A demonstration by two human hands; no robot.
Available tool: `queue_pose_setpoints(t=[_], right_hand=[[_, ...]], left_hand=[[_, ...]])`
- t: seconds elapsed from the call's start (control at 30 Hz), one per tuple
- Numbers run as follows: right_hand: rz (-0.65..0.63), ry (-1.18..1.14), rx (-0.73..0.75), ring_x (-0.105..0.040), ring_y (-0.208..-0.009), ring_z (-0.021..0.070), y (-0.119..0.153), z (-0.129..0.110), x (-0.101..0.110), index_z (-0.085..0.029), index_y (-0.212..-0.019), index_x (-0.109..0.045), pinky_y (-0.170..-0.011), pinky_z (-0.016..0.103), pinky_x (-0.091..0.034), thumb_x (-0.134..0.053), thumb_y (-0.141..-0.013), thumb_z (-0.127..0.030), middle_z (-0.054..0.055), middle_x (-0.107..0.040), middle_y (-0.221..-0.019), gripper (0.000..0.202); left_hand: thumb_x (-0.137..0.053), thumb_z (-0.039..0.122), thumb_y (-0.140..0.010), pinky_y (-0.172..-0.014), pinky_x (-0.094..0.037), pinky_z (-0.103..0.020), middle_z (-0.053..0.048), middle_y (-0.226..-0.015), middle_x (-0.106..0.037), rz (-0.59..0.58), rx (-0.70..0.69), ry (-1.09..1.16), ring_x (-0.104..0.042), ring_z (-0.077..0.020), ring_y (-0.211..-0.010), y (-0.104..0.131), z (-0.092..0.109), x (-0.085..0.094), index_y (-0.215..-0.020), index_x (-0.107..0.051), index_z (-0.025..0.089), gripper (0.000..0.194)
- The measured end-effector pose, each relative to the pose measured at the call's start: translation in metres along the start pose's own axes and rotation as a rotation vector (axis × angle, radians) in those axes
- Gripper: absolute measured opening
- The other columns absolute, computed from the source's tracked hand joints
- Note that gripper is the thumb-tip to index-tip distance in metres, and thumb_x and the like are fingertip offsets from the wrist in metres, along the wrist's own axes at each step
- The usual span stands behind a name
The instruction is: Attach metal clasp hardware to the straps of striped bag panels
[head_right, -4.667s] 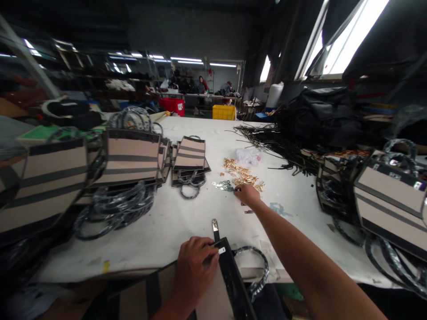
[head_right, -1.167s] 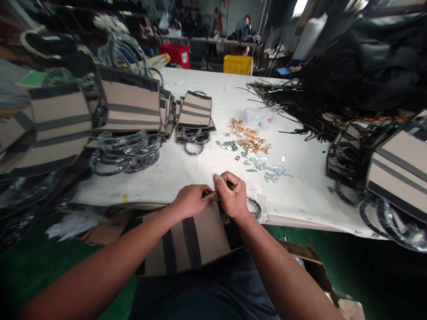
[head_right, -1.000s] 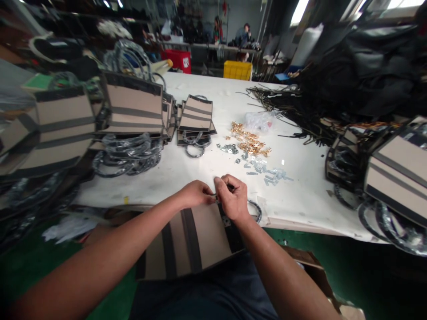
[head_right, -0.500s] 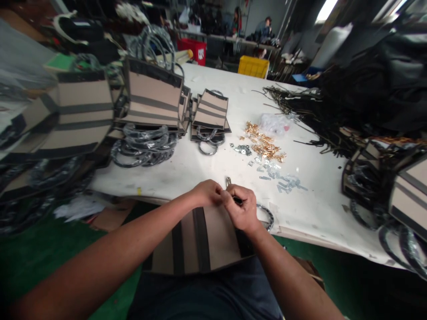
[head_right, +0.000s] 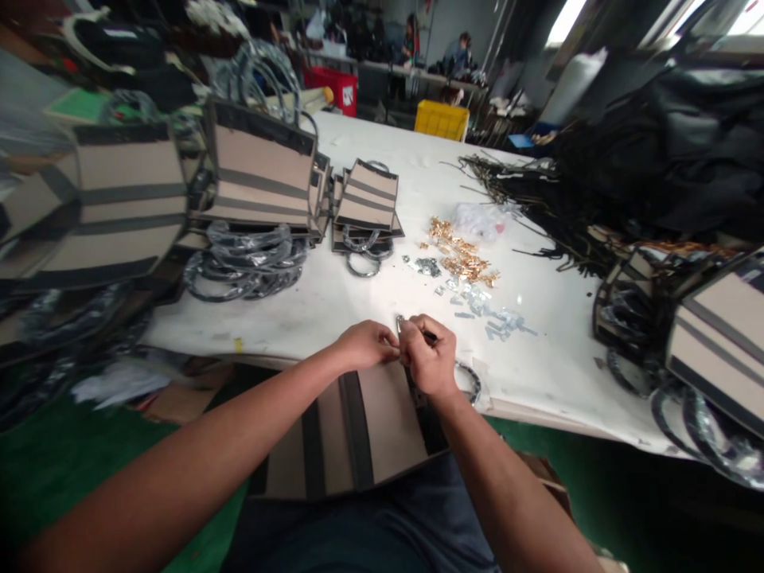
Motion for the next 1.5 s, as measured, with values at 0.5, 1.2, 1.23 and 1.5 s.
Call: queue_pose_setpoints(t=[0.5,1.2,1.23,1.5], right_hand=[[0.068,-0.113,0.067,-0.043,-0.042,0.0113,-0.006,0.007,0.025,-0.024,-0.061,-0.047,-0.044,0.029,-0.034,-0.066,-0.098,-0.027,-0.004,-0.05,-0.05,0.041],[0.075,-0.071,-0.08,-0.041,-0.04,0.0111,-0.004,0.038,0.027,-0.024,-0.063,-0.047,-0.044,0.027,-0.033,-0.066,-0.096,-0.037,-0.006,-0.051,-0.047,0.04],[0.074,-0.063,-0.081,-0.042,-0.04,0.011,-0.005,0.039,0.027,-0.024,-0.063,-0.047,-0.044,0.026,-0.033,-0.066,-0.096,-0.038,-0.006,-0.051,-0.047,0.04],[0.07,-0.043,-0.077,-0.042,-0.041,0.0108,-0.006,0.039,0.028,-0.024,-0.063,-0.049,-0.044,0.026,-0.035,-0.066,-0.095,-0.041,-0.006,-0.051,-0.047,0.04]], left_hand=[[-0.079,0.035,-0.07,-0.062,-0.046,-0.025,0.003,-0.079,-0.078,-0.023,0.035,0.007,-0.07,-0.019,-0.075,-0.006,-0.003,-0.004,-0.091,-0.084,0.028,0.023],[-0.079,0.07,-0.078,-0.129,-0.022,-0.065,-0.017,-0.163,-0.044,0.362,-0.578,-0.492,-0.039,-0.0404,-0.151,0.136,0.037,-0.073,-0.153,-0.052,0.023,0.093],[-0.078,0.076,-0.074,-0.129,-0.02,-0.066,-0.018,-0.167,-0.039,0.31,-0.59,-0.527,-0.035,-0.0415,-0.154,0.139,0.036,-0.083,-0.156,-0.048,0.024,0.102],[-0.081,0.072,-0.072,-0.131,-0.01,-0.065,-0.018,-0.175,-0.024,0.135,-0.526,-0.605,-0.02,-0.0401,-0.161,0.124,0.04,-0.101,-0.161,-0.04,0.02,0.111]])
Point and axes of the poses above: each hand's wrist, its own y-axis away from the middle knuckle, its own x-axis out of the back of the hand, z = x × y, the point moved 8 cm from there along -y, towards the middle knuckle
